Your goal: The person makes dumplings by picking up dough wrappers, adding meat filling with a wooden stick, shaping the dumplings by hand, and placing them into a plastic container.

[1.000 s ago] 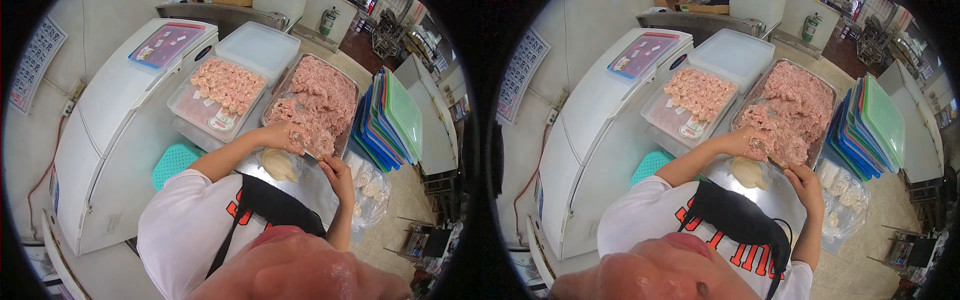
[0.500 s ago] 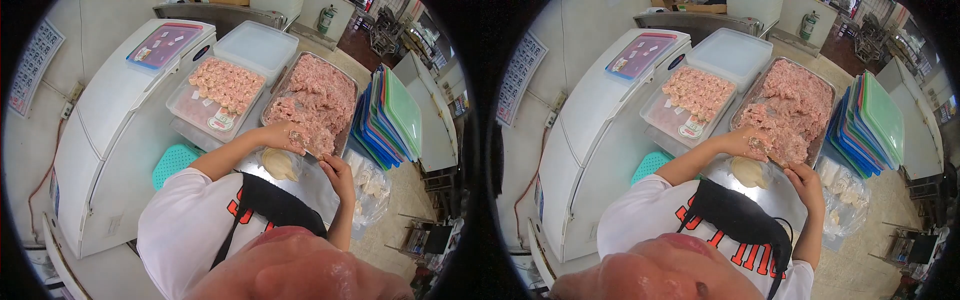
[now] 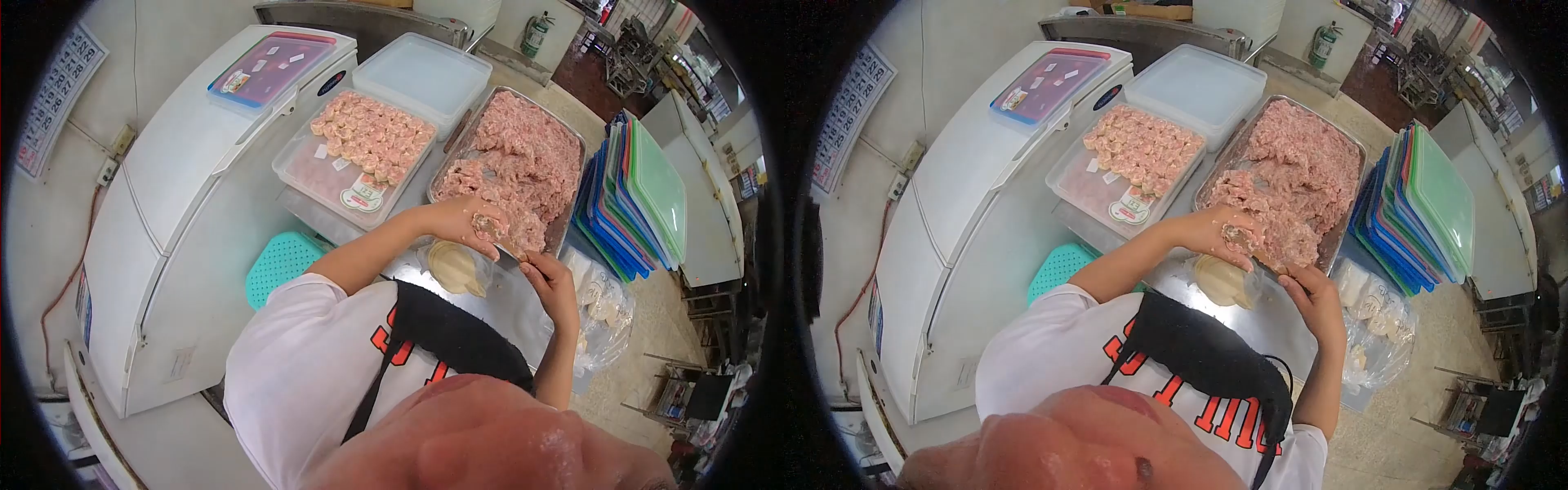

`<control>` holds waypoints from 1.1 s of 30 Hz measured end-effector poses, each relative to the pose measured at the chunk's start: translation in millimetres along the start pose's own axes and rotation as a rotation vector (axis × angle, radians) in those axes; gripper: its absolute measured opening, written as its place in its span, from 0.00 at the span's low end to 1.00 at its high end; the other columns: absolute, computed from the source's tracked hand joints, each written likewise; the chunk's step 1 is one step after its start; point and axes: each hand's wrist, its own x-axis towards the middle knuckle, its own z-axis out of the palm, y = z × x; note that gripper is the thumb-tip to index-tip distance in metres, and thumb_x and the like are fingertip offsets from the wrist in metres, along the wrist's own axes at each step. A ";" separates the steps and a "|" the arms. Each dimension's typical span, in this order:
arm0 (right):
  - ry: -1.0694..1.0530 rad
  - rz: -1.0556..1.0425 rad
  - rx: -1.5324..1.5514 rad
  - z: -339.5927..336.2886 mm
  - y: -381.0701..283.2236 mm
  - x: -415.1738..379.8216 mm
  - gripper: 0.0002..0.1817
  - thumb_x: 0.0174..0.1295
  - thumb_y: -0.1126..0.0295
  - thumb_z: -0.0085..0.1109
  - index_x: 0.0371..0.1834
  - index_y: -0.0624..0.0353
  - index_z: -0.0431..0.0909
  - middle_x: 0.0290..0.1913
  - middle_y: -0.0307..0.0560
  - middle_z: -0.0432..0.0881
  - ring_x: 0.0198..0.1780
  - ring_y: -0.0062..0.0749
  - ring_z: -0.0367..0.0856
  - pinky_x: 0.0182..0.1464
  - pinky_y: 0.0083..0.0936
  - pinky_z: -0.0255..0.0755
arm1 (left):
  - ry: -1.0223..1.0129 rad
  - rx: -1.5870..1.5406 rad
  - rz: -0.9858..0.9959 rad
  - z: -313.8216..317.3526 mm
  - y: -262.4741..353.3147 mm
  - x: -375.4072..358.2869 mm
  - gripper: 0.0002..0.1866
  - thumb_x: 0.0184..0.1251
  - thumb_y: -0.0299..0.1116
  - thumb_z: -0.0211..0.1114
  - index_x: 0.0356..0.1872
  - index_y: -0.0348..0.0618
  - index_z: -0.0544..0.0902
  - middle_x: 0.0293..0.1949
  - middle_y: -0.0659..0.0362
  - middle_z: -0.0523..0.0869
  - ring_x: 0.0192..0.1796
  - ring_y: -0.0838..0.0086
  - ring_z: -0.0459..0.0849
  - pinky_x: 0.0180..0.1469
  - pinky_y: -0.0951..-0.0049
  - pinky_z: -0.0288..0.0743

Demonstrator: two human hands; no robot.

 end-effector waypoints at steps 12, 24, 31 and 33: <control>0.012 0.010 -0.039 3.5 2.0 -5.3 0.12 0.62 0.67 0.62 0.45 0.63 0.82 0.30 0.47 0.79 0.34 0.32 0.77 0.38 0.26 0.69 | 0.026 0.044 -0.059 5.2 -7.7 -0.9 0.24 0.49 0.48 0.77 0.40 0.42 0.82 0.40 0.54 0.85 0.44 0.64 0.83 0.49 0.67 0.74; 0.023 0.006 -0.018 1.5 1.5 -6.8 0.12 0.62 0.66 0.62 0.44 0.63 0.81 0.29 0.48 0.78 0.33 0.34 0.77 0.38 0.26 0.69 | -0.021 -0.129 0.032 7.5 -9.8 6.3 0.20 0.50 0.40 0.76 0.43 0.44 0.82 0.43 0.59 0.86 0.48 0.66 0.83 0.52 0.68 0.74; 0.004 0.020 0.012 2.2 1.3 -4.2 0.13 0.62 0.67 0.62 0.44 0.65 0.81 0.30 0.49 0.78 0.34 0.34 0.77 0.38 0.27 0.69 | 0.005 0.002 -0.007 8.1 -16.3 1.7 0.21 0.51 0.43 0.76 0.43 0.44 0.83 0.42 0.53 0.86 0.46 0.61 0.84 0.51 0.65 0.75; 0.001 0.018 0.014 3.5 4.6 -4.0 0.13 0.63 0.67 0.62 0.44 0.65 0.80 0.30 0.48 0.78 0.34 0.34 0.77 0.38 0.27 0.69 | 0.020 0.013 -0.010 8.4 -15.4 0.8 0.21 0.51 0.43 0.75 0.43 0.44 0.83 0.42 0.53 0.86 0.46 0.60 0.83 0.50 0.65 0.75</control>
